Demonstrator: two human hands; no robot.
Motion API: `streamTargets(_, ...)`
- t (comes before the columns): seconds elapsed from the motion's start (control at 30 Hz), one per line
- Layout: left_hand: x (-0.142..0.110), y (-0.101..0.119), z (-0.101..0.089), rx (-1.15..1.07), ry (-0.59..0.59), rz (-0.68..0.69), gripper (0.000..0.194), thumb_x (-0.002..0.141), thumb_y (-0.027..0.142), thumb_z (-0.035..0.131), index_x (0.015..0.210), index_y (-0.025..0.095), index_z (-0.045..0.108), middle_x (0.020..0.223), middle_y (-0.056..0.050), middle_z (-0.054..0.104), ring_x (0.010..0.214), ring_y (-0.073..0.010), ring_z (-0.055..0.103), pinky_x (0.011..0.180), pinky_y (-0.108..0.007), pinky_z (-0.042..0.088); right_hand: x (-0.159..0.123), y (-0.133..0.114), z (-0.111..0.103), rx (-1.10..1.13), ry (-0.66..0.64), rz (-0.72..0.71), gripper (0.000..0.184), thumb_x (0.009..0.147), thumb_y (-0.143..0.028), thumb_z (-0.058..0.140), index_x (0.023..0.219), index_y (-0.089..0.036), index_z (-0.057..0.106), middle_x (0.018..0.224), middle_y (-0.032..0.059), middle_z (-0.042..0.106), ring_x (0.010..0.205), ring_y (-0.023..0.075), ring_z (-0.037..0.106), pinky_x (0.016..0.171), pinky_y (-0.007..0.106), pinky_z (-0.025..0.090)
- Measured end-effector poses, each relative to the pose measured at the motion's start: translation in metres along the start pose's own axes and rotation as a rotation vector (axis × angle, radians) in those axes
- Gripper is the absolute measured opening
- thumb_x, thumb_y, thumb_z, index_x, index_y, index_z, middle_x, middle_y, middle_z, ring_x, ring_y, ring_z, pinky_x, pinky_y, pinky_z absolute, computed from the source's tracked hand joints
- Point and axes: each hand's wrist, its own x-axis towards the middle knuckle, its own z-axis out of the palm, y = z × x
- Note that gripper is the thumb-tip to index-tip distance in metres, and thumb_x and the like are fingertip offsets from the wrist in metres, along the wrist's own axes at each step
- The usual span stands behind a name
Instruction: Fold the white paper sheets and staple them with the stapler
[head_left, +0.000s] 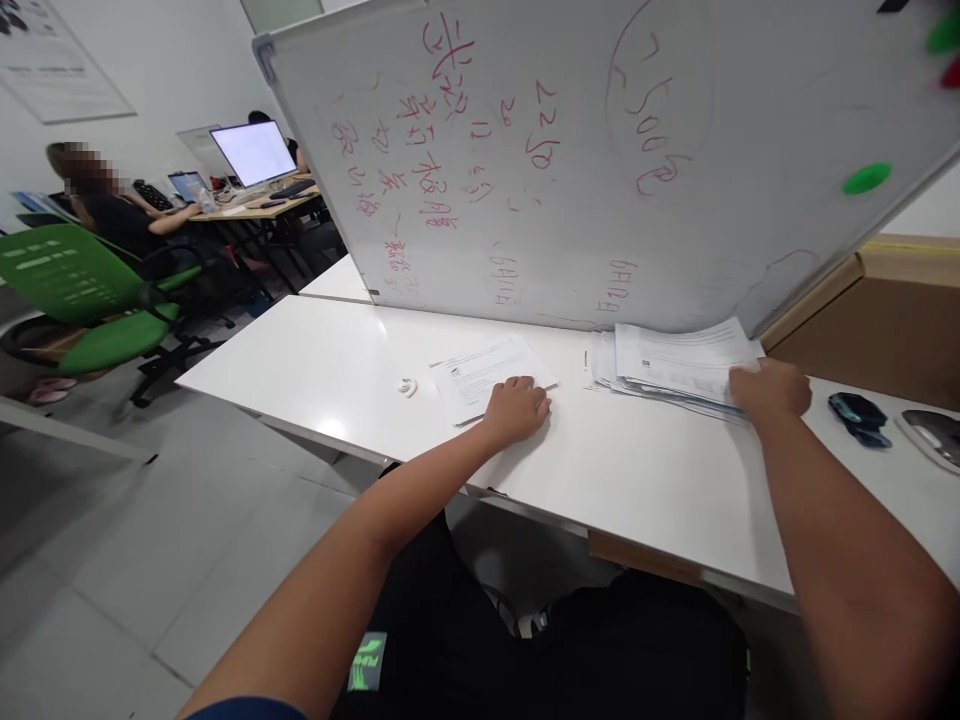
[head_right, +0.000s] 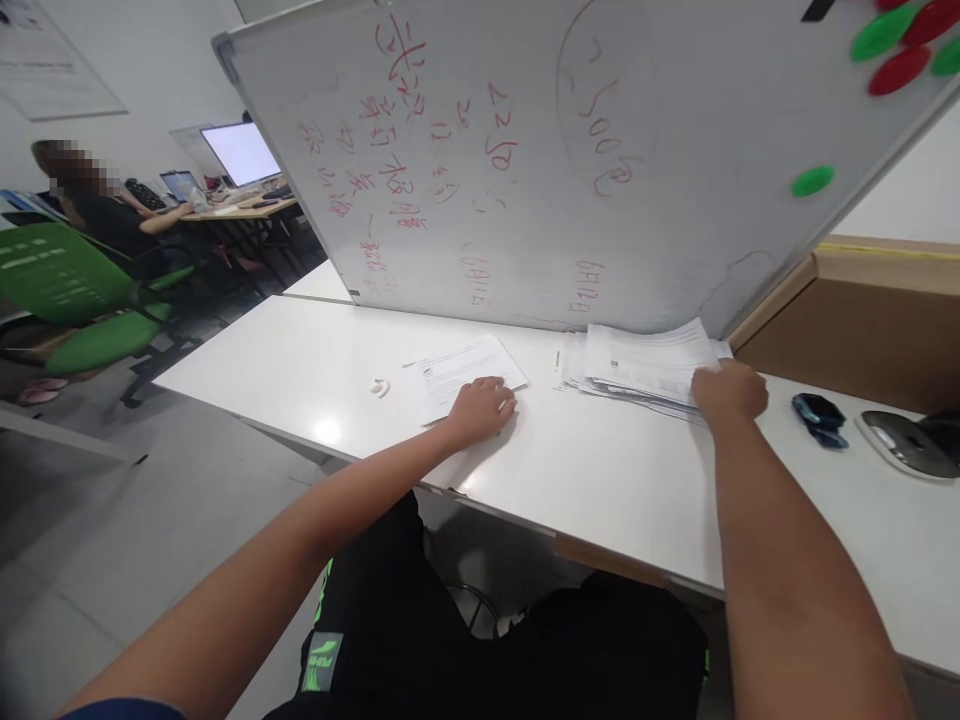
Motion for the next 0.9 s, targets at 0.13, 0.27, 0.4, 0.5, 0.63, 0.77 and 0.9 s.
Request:
streamTargets(0.13, 0.001, -0.001, 0.003, -0.001, 0.011, 0.012, 0.04, 0.096, 0.04, 0.03, 0.114, 0.026, 0.062, 0.131, -0.007, 0.051, 0.119, -0.0268, 0.044, 0.094, -0.043, 0.038, -0.003, -0.003, 0.0, 0.052, -0.063, 0.137, 0.039, 0.076, -0.024, 0.057, 0.112, -0.014, 0.068, 0.104, 0.0264, 0.063, 0.1, 0.0311, 0.058, 0.065, 0.039, 0.035)
streamTargets(0.27, 0.0, -0.002, 0.002, -0.004, 0.017, 0.017, 0.041, 0.096, 0.04, 0.03, 0.113, 0.027, 0.064, 0.132, -0.006, 0.051, 0.118, -0.0265, 0.045, 0.093, -0.042, 0.039, -0.016, -0.012, 0.004, 0.063, -0.014, 0.089, 0.041, 0.078, -0.024, 0.057, 0.117, -0.01, 0.063, 0.109, 0.0293, 0.059, 0.111, 0.0349, 0.052, 0.079, 0.047, 0.036)
streamTargets(0.4, -0.003, -0.002, 0.0, 0.015, 0.031, 0.048, 0.043, 0.097, 0.039, 0.028, 0.108, 0.026, 0.067, 0.129, -0.005, 0.054, 0.114, -0.0254, 0.048, 0.09, -0.04, 0.041, -0.019, -0.018, 0.009, 0.139, 0.192, 0.144, 0.072, 0.07, -0.026, 0.07, 0.136, -0.014, 0.043, 0.133, 0.0299, 0.043, 0.127, 0.0404, 0.035, 0.097, 0.061, 0.02)
streamTargets(0.5, -0.004, -0.002, 0.0, 0.023, 0.037, 0.064, 0.044, 0.097, 0.039, 0.028, 0.105, 0.025, 0.069, 0.126, -0.006, 0.057, 0.112, -0.0254, 0.05, 0.088, -0.039, 0.042, -0.024, -0.019, 0.01, 0.219, 0.248, 0.176, 0.095, 0.061, -0.017, 0.075, 0.144, -0.018, 0.028, 0.15, 0.028, 0.016, 0.138, 0.0417, 0.012, 0.102, 0.066, 0.003)
streamTargets(0.63, -0.004, -0.002, 0.0, 0.022, 0.042, 0.056, 0.044, 0.097, 0.039, 0.029, 0.103, 0.023, 0.07, 0.124, -0.007, 0.058, 0.11, -0.0255, 0.051, 0.086, -0.039, 0.042, -0.07, -0.023, 0.012, 0.351, 0.368, -0.106, 0.083, 0.069, -0.022, 0.066, 0.143, -0.019, 0.029, 0.153, 0.021, 0.014, 0.141, 0.0353, 0.008, 0.107, 0.062, 0.001)
streamTargets(0.77, -0.004, -0.003, 0.0, 0.008, 0.039, 0.079, 0.041, 0.097, 0.038, 0.03, 0.11, 0.02, 0.065, 0.127, -0.007, 0.058, 0.111, -0.0236, 0.053, 0.085, -0.037, 0.043, -0.144, -0.052, 0.012, 0.623, 0.289, -0.271, 0.061, 0.077, -0.034, 0.057, 0.134, -0.018, 0.039, 0.148, 0.0178, 0.028, 0.136, 0.032, 0.027, 0.107, 0.057, 0.023)
streamTargets(0.9, -0.006, -0.002, 0.0, 0.03, 0.067, 0.104, 0.04, 0.097, 0.037, 0.031, 0.114, 0.018, 0.061, 0.129, -0.008, 0.058, 0.109, -0.0224, 0.056, 0.083, -0.035, 0.044, -0.19, -0.1, 0.007, 1.136, -0.53, 0.001, 0.039, 0.085, -0.045, 0.049, 0.114, -0.018, 0.05, 0.114, 0.0146, 0.061, 0.095, 0.0244, 0.064, 0.076, 0.04, 0.053)
